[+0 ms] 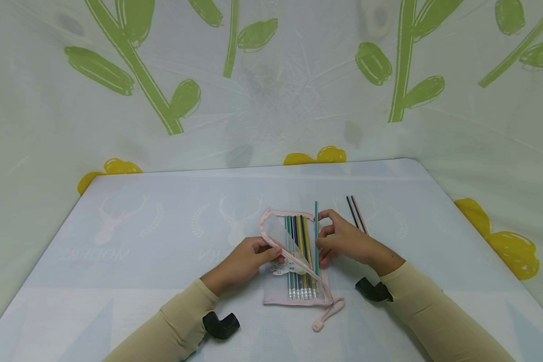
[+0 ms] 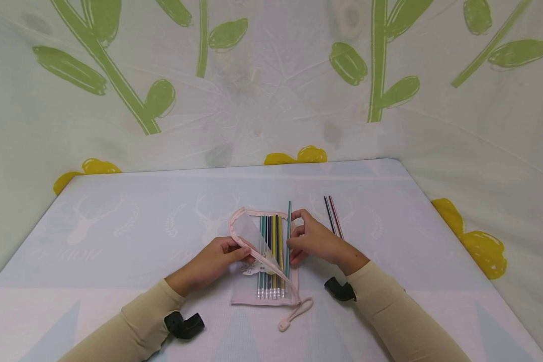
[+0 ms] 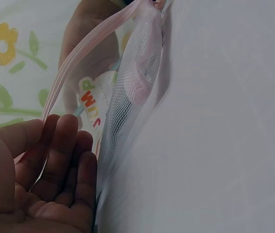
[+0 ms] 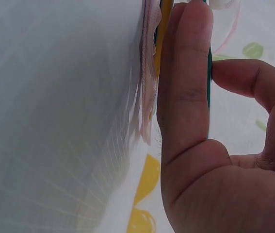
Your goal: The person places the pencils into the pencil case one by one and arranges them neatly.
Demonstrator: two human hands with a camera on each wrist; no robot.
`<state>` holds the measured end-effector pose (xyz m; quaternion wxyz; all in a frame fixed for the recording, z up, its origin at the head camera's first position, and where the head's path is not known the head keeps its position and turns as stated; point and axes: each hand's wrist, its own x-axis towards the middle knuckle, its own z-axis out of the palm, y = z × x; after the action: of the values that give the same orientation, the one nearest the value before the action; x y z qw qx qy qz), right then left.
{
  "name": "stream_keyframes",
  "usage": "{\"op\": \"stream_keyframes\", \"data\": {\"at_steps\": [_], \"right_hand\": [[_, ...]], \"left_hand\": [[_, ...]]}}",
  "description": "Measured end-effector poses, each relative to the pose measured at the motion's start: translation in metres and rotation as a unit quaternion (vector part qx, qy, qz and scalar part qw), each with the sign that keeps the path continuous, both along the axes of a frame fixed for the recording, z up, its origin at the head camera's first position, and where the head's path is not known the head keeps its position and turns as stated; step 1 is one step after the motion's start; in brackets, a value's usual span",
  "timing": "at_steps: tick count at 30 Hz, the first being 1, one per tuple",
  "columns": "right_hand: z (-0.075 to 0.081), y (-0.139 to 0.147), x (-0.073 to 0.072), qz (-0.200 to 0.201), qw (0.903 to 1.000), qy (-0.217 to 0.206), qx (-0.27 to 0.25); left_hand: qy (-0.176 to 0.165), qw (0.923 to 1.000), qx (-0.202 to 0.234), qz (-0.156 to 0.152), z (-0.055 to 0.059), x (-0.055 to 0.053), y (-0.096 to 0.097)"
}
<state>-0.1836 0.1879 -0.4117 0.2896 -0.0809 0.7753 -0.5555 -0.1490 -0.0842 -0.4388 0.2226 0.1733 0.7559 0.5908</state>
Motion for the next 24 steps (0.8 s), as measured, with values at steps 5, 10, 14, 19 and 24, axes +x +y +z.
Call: {"op": "stream_keyframes", "data": {"at_steps": [5,10,14,19,24], "right_hand": [[0.0001,-0.0004,0.0003,0.000,1.0000,0.001,0.005],[0.0021,-0.0014,0.0017,-0.002,0.9999,0.002,0.013],[0.0022,-0.0012,0.0015,-0.006,0.9995,0.005,0.029],[0.0003,-0.0005,-0.0001,-0.008,0.9994,0.006,0.034],[0.0014,-0.0007,0.0003,0.004,0.9997,0.005,0.025]], "left_hand": [[-0.003,1.0000,0.000,0.001,0.0005,0.0000,-0.0001],[-0.005,1.0000,0.001,0.002,0.0004,0.0002,0.0000],[-0.004,1.0000,0.002,0.001,-0.0001,0.0000,-0.0002],[-0.005,1.0000,0.002,0.001,-0.0006,-0.0003,-0.0003],[-0.007,1.0000,-0.001,0.003,0.0001,-0.0003,-0.0003]]}}
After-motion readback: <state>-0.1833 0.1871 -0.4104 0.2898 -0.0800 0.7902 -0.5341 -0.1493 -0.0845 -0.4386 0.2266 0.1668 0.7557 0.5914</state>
